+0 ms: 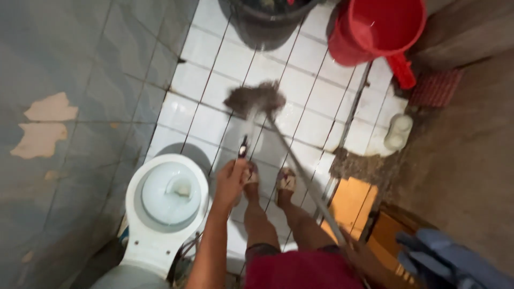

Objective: Mopping the bathroom floor and rinsing it with a water sprayer.

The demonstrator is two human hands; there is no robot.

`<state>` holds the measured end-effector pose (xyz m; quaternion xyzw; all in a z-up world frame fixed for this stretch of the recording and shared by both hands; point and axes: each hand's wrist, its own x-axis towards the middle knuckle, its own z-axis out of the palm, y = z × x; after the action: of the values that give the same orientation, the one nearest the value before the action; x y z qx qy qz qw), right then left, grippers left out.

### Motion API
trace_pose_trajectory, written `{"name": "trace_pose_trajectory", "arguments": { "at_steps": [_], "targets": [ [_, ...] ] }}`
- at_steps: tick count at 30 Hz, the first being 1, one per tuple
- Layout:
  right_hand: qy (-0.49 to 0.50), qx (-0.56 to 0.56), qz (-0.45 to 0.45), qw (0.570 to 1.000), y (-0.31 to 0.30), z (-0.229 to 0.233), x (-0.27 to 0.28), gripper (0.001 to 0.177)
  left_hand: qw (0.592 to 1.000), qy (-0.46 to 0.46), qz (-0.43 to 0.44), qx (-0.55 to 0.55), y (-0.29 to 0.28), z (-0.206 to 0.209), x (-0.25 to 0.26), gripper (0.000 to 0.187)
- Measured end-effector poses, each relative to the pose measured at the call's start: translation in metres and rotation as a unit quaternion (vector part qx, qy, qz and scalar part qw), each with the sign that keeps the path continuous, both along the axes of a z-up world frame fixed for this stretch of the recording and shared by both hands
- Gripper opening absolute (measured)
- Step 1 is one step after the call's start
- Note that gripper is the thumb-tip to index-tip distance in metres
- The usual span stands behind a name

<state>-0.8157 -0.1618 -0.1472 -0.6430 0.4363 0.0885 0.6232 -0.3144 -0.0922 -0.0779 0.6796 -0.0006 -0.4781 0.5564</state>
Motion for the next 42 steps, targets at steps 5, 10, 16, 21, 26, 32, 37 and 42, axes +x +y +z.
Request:
{"name": "trace_pose_trajectory", "arguments": {
  "at_steps": [5,10,16,21,26,32,37,42],
  "targets": [
    [0.155,0.155,-0.185,0.958,-0.066,0.033,0.155,0.061,0.996,-0.059,-0.059,-0.023,-0.031,0.009,0.019,0.033],
    [0.188,0.163,-0.19,0.95,-0.077,0.059,0.18,0.063,0.994,-0.043,-0.097,-0.021,-0.045,0.0,0.02,0.031],
    [0.255,0.171,-0.184,0.934,0.018,0.075,0.06,0.064,0.986,0.004,-0.162,-0.029,-0.054,0.013,0.006,0.026],
    [0.107,-0.224,0.007,0.969,0.146,-0.01,-0.044,0.049,0.972,-0.008,-0.234,-0.027,-0.064,0.02,-0.003,0.025],
    [0.029,0.089,-0.271,0.958,0.164,-0.041,-0.009,0.059,0.974,0.029,-0.214,-0.061,-0.087,0.008,-0.002,0.022],
    [0.209,0.083,-0.204,0.953,-0.016,0.002,0.147,0.059,0.961,-0.023,-0.273,-0.035,-0.132,0.013,-0.001,0.028],
    [0.117,0.074,-0.321,0.937,-0.077,-0.044,0.183,0.059,0.957,-0.021,-0.29,0.0,-0.143,-0.011,-0.006,0.031],
    [-0.048,-0.377,-0.196,0.904,-0.008,-0.136,0.079,0.055,0.957,-0.005,-0.29,0.018,-0.166,0.015,0.002,0.026]
  ]
}}
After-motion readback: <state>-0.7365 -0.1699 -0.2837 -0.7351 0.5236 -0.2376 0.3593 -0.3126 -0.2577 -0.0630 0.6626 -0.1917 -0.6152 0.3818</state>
